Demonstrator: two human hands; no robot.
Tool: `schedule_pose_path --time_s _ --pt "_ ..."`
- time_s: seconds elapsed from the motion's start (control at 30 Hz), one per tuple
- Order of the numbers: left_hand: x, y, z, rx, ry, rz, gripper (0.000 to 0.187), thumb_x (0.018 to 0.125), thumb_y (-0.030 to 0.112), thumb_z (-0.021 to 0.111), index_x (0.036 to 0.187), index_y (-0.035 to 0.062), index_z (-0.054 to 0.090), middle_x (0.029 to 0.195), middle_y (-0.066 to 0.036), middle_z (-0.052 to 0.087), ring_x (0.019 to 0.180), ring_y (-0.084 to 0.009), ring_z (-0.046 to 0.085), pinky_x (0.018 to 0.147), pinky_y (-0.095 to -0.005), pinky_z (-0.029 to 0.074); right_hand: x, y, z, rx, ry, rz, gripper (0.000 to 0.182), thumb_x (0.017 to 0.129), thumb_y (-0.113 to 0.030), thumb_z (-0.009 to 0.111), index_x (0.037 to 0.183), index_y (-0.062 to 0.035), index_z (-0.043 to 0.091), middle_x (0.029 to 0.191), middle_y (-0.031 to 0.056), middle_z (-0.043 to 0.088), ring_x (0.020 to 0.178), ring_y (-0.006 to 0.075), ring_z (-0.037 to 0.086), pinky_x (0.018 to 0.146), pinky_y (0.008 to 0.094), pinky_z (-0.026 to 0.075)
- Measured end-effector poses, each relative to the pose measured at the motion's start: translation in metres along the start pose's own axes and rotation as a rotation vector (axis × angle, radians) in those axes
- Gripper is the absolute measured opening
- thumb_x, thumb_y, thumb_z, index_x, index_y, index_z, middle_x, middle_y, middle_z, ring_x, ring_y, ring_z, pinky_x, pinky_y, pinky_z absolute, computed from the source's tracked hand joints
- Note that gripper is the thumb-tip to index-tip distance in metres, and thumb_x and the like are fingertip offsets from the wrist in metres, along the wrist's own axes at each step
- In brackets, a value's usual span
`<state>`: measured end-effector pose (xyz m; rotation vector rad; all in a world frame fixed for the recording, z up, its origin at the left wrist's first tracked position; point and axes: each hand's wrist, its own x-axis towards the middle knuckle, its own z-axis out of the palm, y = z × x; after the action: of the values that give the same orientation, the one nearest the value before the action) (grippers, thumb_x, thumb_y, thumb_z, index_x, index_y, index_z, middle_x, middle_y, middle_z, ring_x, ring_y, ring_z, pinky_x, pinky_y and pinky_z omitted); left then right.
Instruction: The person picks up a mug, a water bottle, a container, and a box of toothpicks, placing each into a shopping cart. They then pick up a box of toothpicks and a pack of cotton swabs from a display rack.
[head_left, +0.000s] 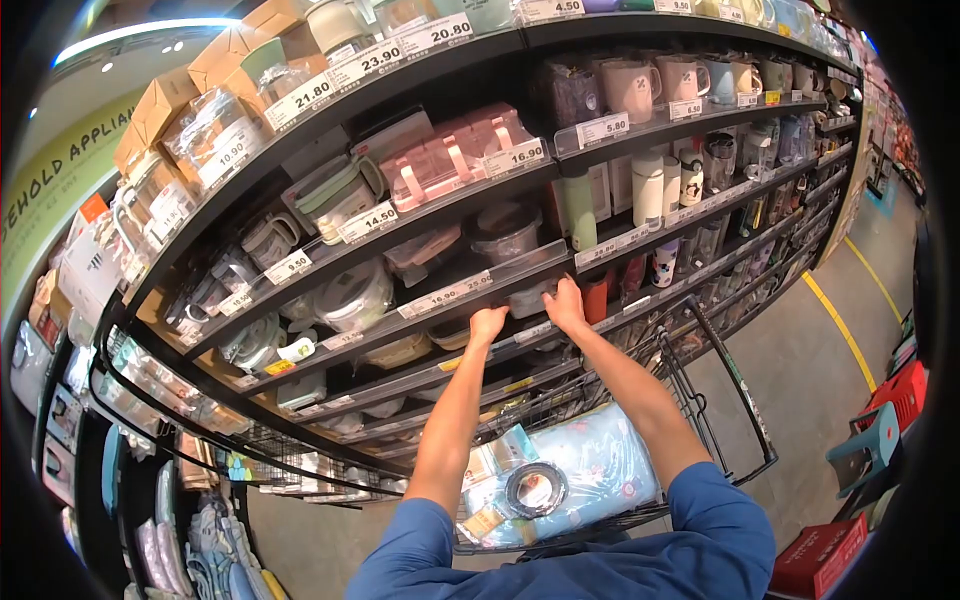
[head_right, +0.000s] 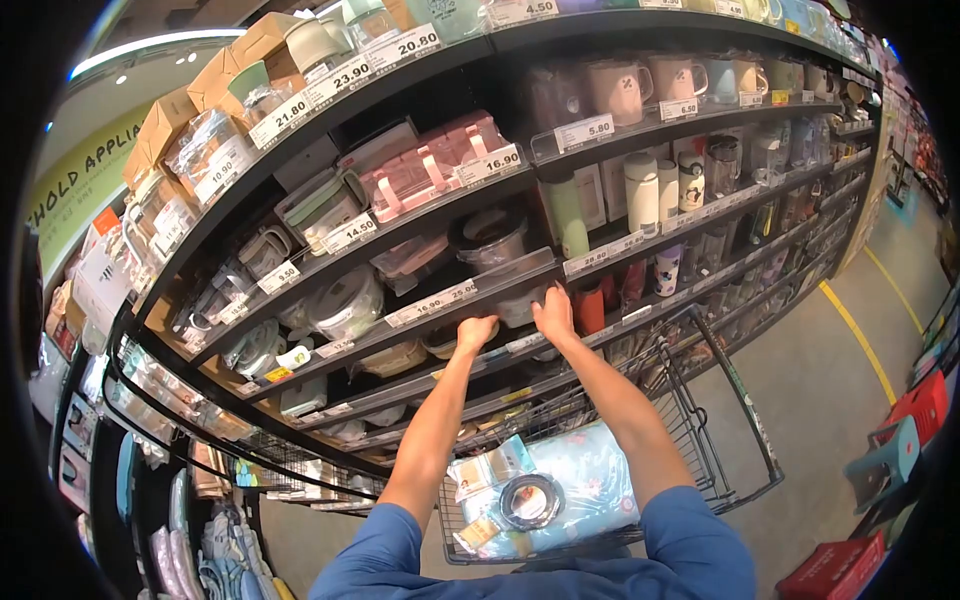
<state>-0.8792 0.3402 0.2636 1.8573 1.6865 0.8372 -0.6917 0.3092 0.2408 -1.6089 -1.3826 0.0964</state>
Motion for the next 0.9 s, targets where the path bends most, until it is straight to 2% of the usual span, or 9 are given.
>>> schedule_pose_path --time_s 0.03,0.2,0.27,0.33,0.37,0.53,0.67,0.73,0.9 --pt "-0.013 0.011 -0.004 0.002 0.052 -0.029 0.046 0.076 0.037 0.07 0.1 -0.003 0.067 0.104 -0.024 0.066 0.106 -0.0326 0.062 0.091 -0.0346 0.046 -0.007 -0.005 0.0 0.0 0.031 -0.015 0.051 0.077 -0.01 0.071 0.119 0.008 0.051 0.121 0.0231 0.057 0.111 0.0332 0.059 0.086 0.0381 0.052" --pt "-0.127 -0.026 0.007 -0.463 0.257 0.222 0.062 0.08 0.018 0.071 0.133 -0.001 0.045 0.121 -0.02 0.059 0.104 -0.0345 0.061 0.086 -0.0387 0.051 -0.09 0.001 -0.041 0.558 -0.197 0.161 0.049 0.083 -0.013 0.068 0.127 0.0024 0.051 0.111 0.0213 0.064 0.094 0.0264 0.067 0.081 0.0345 0.053" --pt "-0.191 -0.093 0.013 -0.202 0.186 0.226 0.055 0.08 0.013 0.07 0.129 0.0003 0.049 0.122 -0.017 0.058 0.103 -0.0295 0.061 0.083 -0.0345 0.054 -0.16 0.044 -0.055 0.632 -0.327 0.216 0.04 0.083 -0.011 0.069 0.12 0.0017 0.058 0.108 0.0171 0.067 0.096 0.0211 0.067 0.082 0.0316 0.054" --pt "-0.271 -0.157 0.008 -0.134 0.015 0.02 0.048 0.081 0.009 0.068 0.126 0.001 0.053 0.118 -0.017 0.06 0.1 -0.0287 0.062 0.079 -0.0321 0.055 -0.236 0.091 -0.08 0.427 -0.523 0.335 0.029 0.08 -0.009 0.07 0.107 0.0007 0.065 0.1 0.0147 0.07 0.091 0.0194 0.068 0.078 0.0306 0.055" --pt "-0.311 -0.183 0.006 -0.235 -0.063 -0.288 0.044 0.08 0.008 0.067 0.123 0.0018 0.056 0.116 -0.017 0.061 0.096 -0.0293 0.063 0.076 -0.0343 0.055 -0.286 0.139 -0.077 0.202 -0.579 0.142 0.031 0.081 -0.009 0.071 0.11 0.001 0.064 0.097 0.0116 0.07 0.086 0.0178 0.068 0.076 0.0301 0.055" --pt "-0.463 -0.232 -0.016 -0.041 -0.069 -0.421 0.044 0.077 0.003 0.065 0.12 -0.0033 0.056 0.109 -0.019 0.064 0.093 -0.0283 0.065 0.074 -0.0349 0.054 -0.386 0.14 -0.153 0.261 -0.868 0.562 0.046 0.072 -0.012 0.076 0.114 0.0 0.063 0.1 0.0132 0.069 0.081 0.0202 0.067 0.073 0.0326 0.054" --pt "-0.483 -0.21 0.004 -0.107 -0.131 -0.535 0.051 0.079 0.003 0.066 0.127 0.0001 0.049 0.11 -0.016 0.063 0.087 -0.0201 0.065 0.073 -0.0312 0.053 -0.399 0.127 -0.147 0.232 -1.051 0.637 0.061 0.066 -0.017 0.079 0.121 -0.0002 0.059 0.106 0.0158 0.067 0.086 0.0229 0.067 0.077 0.0334 0.054" --pt "-0.468 -0.197 0.016 -0.178 -0.178 -0.413 0.061 0.077 0.002 0.067 0.133 0.0004 0.043 0.116 -0.018 0.059 0.088 -0.0209 0.065 0.073 -0.0307 0.053 -0.4 0.116 -0.124 0.202 -1.109 0.637 0.071 0.063 -0.017 0.08 0.126 0.0012 0.054 0.115 0.0184 0.063 0.099 0.0269 0.064 0.086 0.0346 0.051" --pt "-0.416 -0.197 0.032 -0.149 -0.31 -0.361 0.075 0.07 0.004 0.073 0.137 0.0002 0.039 0.12 -0.021 0.057 0.095 -0.0254 0.064 0.077 -0.0343 0.052 -0.407 0.108 -0.055 0.256 -1.093 0.326 0.096 0.053 -0.013 0.084 0.137 0.0014 0.039 0.129 0.0214 0.054 0.12 0.0339 0.051 0.101 0.0369 0.042"
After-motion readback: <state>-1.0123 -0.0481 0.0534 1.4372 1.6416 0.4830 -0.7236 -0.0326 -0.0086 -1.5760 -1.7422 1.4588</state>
